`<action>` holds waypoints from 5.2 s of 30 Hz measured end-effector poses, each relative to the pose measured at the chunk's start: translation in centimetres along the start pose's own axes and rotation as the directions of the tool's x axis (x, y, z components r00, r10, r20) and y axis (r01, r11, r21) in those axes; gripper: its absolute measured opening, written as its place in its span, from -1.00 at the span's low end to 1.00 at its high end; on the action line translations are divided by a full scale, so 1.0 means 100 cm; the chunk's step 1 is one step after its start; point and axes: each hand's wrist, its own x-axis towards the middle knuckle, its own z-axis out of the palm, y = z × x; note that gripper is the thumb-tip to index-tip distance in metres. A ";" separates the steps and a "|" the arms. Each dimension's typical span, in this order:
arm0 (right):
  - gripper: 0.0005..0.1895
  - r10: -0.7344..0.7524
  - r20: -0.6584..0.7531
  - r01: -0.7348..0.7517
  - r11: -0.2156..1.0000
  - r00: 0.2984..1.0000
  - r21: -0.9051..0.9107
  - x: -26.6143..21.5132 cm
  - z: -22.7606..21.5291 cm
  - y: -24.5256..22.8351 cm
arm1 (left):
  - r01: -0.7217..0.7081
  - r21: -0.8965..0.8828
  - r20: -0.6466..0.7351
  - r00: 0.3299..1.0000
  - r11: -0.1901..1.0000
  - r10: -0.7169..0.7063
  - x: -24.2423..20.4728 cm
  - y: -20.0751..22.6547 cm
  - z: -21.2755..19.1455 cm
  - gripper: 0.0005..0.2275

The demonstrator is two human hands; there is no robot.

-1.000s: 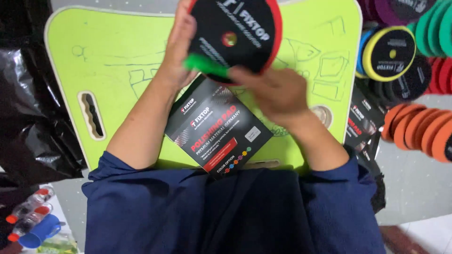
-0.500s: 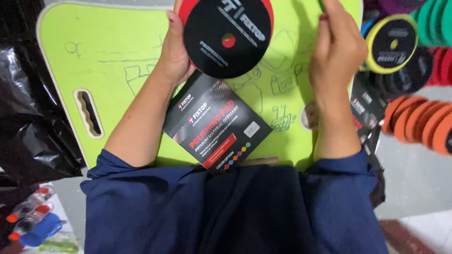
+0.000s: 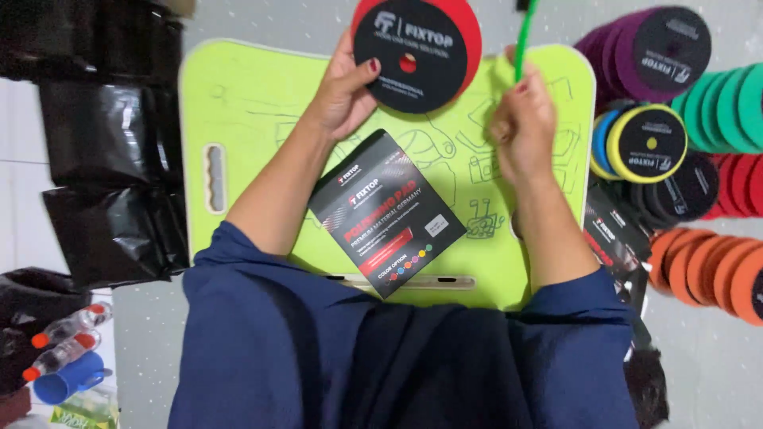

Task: The person cleans a red polishing pad with a green brush, then places it into a black plastic bag along with a product card. They seal the bag and repeat the process with another pad.

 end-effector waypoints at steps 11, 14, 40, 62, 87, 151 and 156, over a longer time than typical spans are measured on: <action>-0.61 -0.656 0.182 0.635 0.563 0.733 -0.530 -0.058 0.033 -0.021 | -0.023 0.533 0.089 0.996 0.846 -0.029 -0.019 0.027 0.082 -0.07; -0.63 -0.791 0.476 0.733 -0.051 0.385 -0.678 -0.060 0.037 -0.021 | -0.033 0.428 0.030 0.999 0.903 0.022 -0.054 0.030 0.119 -0.05; -0.71 -0.738 0.456 0.689 0.018 0.498 -0.725 -0.046 0.034 -0.012 | -0.409 0.237 -0.441 0.763 0.881 0.473 -0.151 0.036 0.127 -0.37; -0.68 -0.524 0.293 0.418 0.136 0.799 -0.898 -0.025 -0.022 0.008 | -0.138 -0.070 -0.291 0.950 0.988 0.112 -0.074 0.028 0.097 -0.61; -0.56 -0.396 0.524 0.635 0.237 0.754 -0.736 -0.063 0.004 0.010 | -0.067 -0.044 -0.282 0.958 0.997 0.052 -0.119 0.008 0.052 -0.44; -0.68 -0.607 0.308 0.484 0.147 0.733 -0.862 -0.029 0.029 0.000 | 0.014 0.727 0.019 0.999 0.687 -0.040 -0.031 0.002 0.045 -0.46; -0.67 -0.638 0.144 0.305 0.149 0.756 -0.940 0.004 -0.022 0.006 | 0.013 0.655 0.030 0.999 0.756 -0.044 -0.032 0.009 0.047 -0.48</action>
